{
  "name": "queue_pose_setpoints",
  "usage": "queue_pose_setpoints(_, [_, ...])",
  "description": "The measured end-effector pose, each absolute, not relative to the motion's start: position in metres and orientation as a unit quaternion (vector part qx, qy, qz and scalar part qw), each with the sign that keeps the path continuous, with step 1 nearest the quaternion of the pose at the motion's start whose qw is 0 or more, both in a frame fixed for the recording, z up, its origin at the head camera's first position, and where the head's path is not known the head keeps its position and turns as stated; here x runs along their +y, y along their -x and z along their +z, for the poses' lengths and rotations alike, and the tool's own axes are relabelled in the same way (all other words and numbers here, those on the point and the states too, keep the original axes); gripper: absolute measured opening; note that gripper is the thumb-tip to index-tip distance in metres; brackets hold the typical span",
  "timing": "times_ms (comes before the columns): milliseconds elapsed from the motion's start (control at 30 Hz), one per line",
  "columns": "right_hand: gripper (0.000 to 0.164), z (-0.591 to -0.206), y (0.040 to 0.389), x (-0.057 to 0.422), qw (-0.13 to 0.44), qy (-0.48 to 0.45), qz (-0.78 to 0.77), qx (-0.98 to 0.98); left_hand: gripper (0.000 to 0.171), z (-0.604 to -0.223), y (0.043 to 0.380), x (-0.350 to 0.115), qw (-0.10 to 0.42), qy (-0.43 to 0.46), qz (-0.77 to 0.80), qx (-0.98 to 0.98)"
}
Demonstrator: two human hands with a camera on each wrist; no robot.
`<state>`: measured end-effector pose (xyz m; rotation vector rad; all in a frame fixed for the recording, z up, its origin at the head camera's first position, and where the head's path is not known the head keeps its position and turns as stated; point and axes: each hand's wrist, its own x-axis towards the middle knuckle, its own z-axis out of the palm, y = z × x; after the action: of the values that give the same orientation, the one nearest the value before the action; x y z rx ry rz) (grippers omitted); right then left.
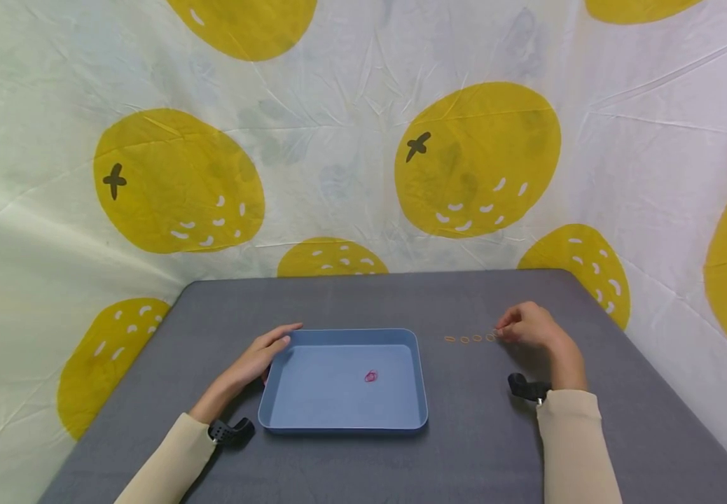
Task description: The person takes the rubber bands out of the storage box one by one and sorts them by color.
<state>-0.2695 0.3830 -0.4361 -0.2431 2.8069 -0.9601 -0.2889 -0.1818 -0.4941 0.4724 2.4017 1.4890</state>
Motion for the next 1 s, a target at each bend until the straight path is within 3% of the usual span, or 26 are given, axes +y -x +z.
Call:
queue_pose_setpoints(667, [0.015,-0.447,0.268,0.388,0.081,0.02,-0.289,0.954,0.043,-0.496,0.289,-0.181,0.137,-0.163,0.518,0.828])
queue_pose_setpoints(1000, [0.019,-0.434,0.272,0.378,0.042,0.036,-0.258,0.965,0.043,-0.496,0.291,-0.182,0.138,-0.165,0.52,0.827])
